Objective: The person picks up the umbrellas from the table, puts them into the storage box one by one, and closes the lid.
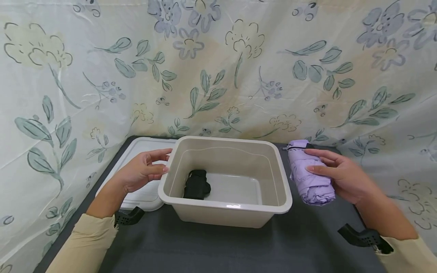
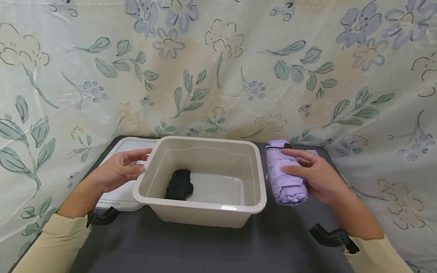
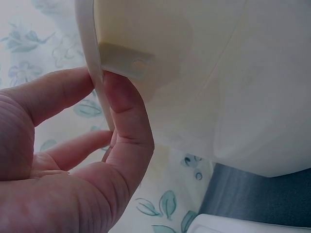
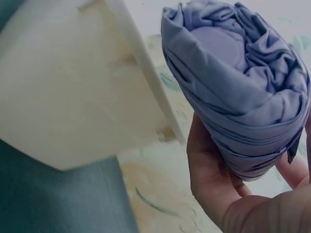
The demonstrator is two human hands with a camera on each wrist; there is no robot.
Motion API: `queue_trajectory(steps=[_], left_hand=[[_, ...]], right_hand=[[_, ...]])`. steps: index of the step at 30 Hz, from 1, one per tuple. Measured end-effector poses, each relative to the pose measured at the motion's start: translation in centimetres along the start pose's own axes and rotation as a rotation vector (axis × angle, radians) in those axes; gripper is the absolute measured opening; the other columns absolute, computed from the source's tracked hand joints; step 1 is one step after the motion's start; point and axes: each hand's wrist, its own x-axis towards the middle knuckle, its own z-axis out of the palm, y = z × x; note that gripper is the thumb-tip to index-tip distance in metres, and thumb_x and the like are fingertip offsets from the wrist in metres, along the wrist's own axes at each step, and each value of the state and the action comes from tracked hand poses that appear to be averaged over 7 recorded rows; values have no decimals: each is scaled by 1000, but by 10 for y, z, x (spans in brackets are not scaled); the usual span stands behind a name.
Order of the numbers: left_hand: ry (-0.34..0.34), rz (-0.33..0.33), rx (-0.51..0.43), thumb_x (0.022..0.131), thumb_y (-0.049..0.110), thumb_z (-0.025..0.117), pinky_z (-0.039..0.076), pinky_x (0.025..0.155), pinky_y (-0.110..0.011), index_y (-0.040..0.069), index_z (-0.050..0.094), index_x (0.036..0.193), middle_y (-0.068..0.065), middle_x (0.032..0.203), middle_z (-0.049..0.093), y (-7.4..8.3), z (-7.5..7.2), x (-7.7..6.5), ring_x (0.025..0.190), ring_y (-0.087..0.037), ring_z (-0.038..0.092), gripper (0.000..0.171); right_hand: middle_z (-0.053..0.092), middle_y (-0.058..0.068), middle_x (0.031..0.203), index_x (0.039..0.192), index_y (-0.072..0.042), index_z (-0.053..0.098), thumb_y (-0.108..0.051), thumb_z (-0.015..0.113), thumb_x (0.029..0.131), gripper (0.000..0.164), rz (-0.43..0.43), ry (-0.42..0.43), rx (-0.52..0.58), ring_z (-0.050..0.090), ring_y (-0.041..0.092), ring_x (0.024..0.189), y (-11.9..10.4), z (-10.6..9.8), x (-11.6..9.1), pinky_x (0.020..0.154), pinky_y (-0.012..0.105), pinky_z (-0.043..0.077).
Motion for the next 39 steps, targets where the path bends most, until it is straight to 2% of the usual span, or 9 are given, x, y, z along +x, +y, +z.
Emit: queue_trajectory(steps=[10,16,23,29,39], left_hand=[[-16,26,-16,96,2,66,60,92,-32,-1,33,158,-8,128,55,-1,0,-2,106,-13,69,70],[-20,22,-18,97,1,65,61,91,-33,-1,33,158,-8,128,56,1,-1,-1,106,-15,69,69],[-19,11,-25,97,1,65,61,91,-32,-1,32,158,-8,129,54,3,-2,1,105,-14,69,70],[-10,6,-16,97,2,65,61,91,-33,0,33,158,-8,129,54,2,-3,3,105,-15,69,68],[-13,6,-35,98,2,64,61,91,-33,1,32,159,-10,130,53,1,-4,4,106,-15,69,68]], right_hand=[[58,1,130,141,-28,60,-5,64,99,48,-17,-38,17,70,24,105,-13,37,12,84,41,63],[59,2,128,139,-28,59,-6,69,96,49,31,-32,17,69,25,105,-24,57,20,84,42,62],[54,9,132,146,-23,55,-8,73,94,58,88,-69,-4,68,26,107,-38,82,34,87,41,62],[50,13,137,149,-20,53,-10,78,90,65,131,-78,-17,68,26,107,-44,98,53,87,38,62],[53,15,141,150,-19,53,-6,79,88,68,205,-94,-53,69,25,105,-48,122,82,85,40,62]])
